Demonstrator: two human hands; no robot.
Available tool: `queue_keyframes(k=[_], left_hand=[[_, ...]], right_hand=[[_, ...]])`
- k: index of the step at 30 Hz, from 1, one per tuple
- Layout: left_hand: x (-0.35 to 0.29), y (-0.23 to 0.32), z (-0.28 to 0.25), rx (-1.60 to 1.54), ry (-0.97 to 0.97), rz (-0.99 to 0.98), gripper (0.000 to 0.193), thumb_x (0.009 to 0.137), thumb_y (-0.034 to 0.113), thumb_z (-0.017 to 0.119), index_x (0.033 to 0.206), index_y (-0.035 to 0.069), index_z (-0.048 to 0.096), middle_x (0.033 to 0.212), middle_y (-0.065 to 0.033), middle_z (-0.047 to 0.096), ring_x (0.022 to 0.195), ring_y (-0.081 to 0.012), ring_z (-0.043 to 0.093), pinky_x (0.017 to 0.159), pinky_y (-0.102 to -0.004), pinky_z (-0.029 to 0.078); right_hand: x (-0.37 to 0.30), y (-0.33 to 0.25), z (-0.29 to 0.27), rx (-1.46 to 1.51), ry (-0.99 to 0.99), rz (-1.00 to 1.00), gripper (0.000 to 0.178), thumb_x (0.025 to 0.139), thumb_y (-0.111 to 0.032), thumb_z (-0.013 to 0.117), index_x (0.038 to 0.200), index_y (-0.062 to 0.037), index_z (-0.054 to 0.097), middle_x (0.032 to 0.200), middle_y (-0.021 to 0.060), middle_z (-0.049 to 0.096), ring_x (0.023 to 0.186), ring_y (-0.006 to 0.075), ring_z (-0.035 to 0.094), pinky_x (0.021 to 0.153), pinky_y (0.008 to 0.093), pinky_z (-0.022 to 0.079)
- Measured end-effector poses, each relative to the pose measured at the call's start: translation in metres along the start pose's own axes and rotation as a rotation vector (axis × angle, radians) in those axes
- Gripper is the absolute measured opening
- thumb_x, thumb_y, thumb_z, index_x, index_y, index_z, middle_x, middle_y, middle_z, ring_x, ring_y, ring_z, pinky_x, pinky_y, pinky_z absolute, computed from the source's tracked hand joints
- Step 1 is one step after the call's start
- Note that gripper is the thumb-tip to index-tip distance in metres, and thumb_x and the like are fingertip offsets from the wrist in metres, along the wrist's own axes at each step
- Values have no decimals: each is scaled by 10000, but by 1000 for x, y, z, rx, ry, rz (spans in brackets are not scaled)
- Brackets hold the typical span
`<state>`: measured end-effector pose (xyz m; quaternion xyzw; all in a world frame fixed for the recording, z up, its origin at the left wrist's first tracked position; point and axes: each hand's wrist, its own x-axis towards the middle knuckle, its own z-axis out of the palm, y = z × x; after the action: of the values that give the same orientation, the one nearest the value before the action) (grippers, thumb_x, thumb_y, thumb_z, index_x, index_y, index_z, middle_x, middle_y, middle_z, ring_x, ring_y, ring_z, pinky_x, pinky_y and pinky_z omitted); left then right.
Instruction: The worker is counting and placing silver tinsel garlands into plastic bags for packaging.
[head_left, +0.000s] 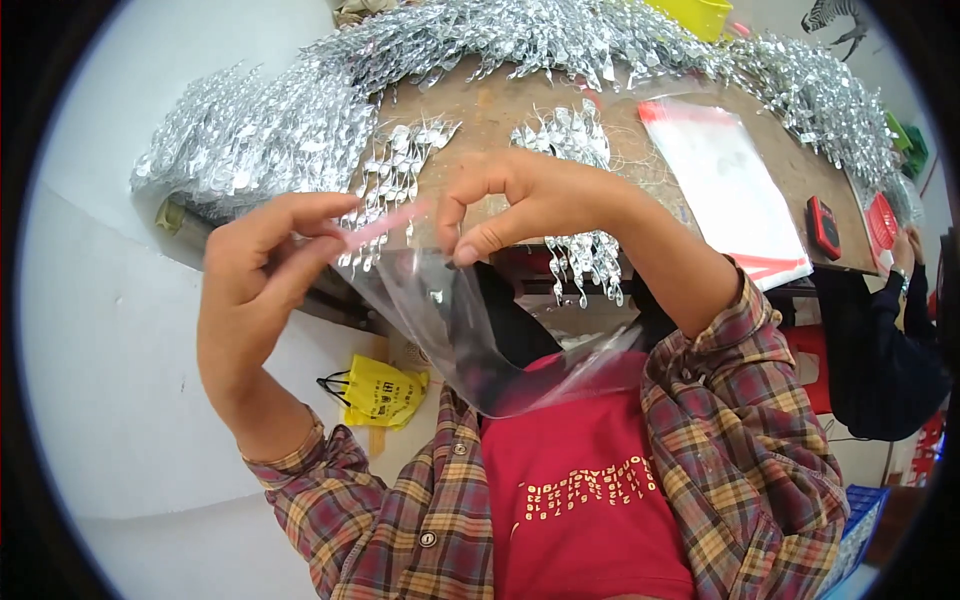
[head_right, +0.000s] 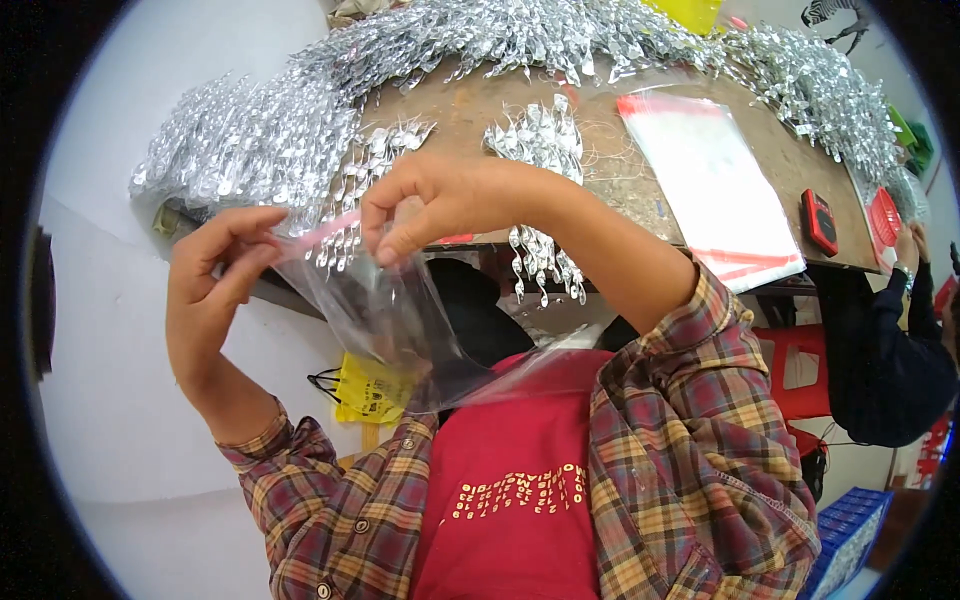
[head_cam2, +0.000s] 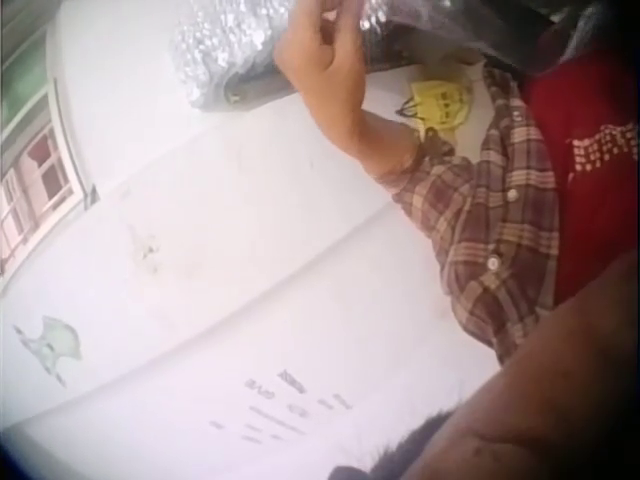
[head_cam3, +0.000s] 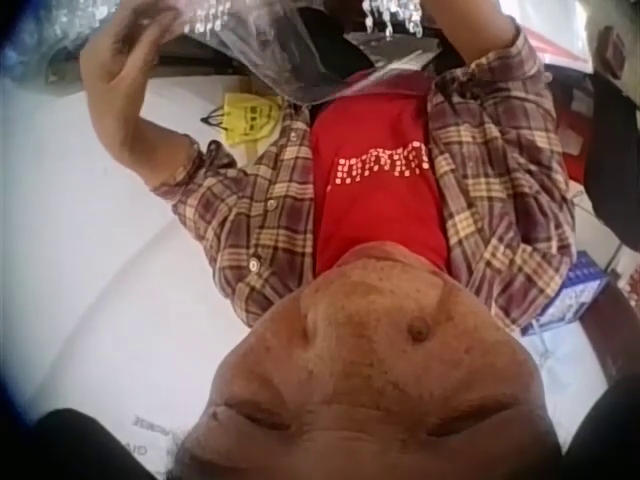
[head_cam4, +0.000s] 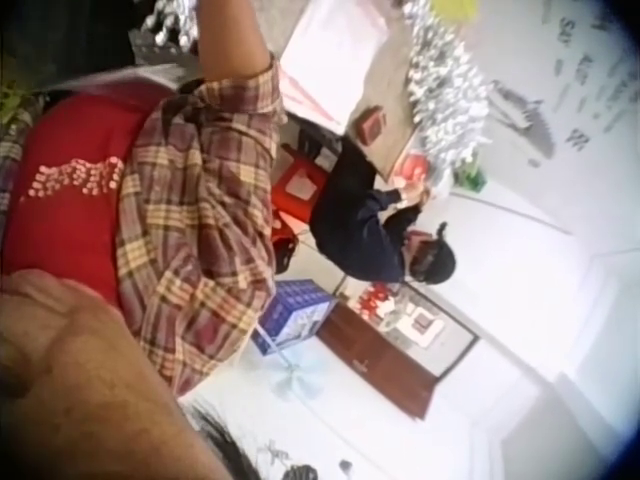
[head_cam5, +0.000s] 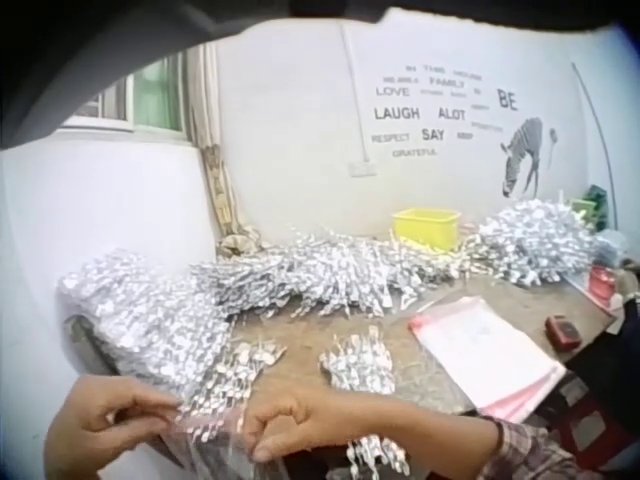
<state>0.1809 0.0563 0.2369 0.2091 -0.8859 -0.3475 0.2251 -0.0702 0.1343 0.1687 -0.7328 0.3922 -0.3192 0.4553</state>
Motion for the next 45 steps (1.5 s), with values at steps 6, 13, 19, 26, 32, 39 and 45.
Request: queue_keyframes(k=[6, 13, 19, 26, 32, 39, 45], left_hand=[[-10, 10, 4, 282, 222, 158, 208, 817, -36, 564, 1004, -1, 646, 905, -54, 647, 760, -115, 575, 623, -225, 425], [-14, 33, 34, 480, 201, 235, 374, 714, 23, 750, 1066, 21, 625, 1010, -69, 657, 631, -65, 498, 513, -199, 351], [-12, 19, 17, 551, 202, 216, 140, 753, 22, 673, 882, 34, 620, 814, -78, 603, 682, -239, 583, 579, -311, 447], [-17, 50, 19, 653, 336, 233, 109, 702, -25, 684, 763, 11, 600, 711, -68, 552, 658, -203, 531, 557, -279, 408], [-9, 64, 14, 866, 305, 560, 113, 708, -82, 662, 779, -10, 611, 694, -74, 584, 729, -214, 582, 732, -397, 458], [-6, 52, 40, 575, 301, 452, 140, 702, -105, 630, 813, -21, 620, 773, -113, 595, 723, -229, 601, 874, -438, 472], [-16, 55, 1, 495, 314, 664, 139, 653, 57, 640, 785, 19, 665, 722, -66, 568, 771, -217, 596, 909, -499, 441]], right_hand=[[8, -20, 12, -555, 344, -293, 106, 808, -171, 683, 875, -94, 656, 846, 16, 642, 805, 188, 594, 840, 357, 413], [14, -36, 7, -735, 395, -418, 106, 788, -124, 667, 857, -53, 629, 779, 79, 635, 719, 263, 599, 692, 367, 441], [15, -27, -2, -622, 436, -433, 105, 794, -135, 669, 860, -61, 632, 762, 79, 629, 723, 266, 604, 639, 348, 447], [20, -39, 18, -877, 642, -555, 59, 783, -163, 669, 830, -137, 644, 868, -11, 630, 938, 208, 548, 813, 347, 401], [19, -51, 5, -911, 665, -663, 159, 718, -75, 638, 868, -128, 642, 788, 30, 641, 854, 267, 593, 744, 402, 459], [0, -60, 16, -526, 522, -726, 325, 726, -215, 624, 985, -22, 594, 863, 135, 633, 908, 305, 576, 808, 427, 462], [-5, -61, 6, -729, 297, -572, 210, 769, -272, 655, 879, -93, 655, 787, 62, 647, 865, 258, 577, 796, 402, 429]])
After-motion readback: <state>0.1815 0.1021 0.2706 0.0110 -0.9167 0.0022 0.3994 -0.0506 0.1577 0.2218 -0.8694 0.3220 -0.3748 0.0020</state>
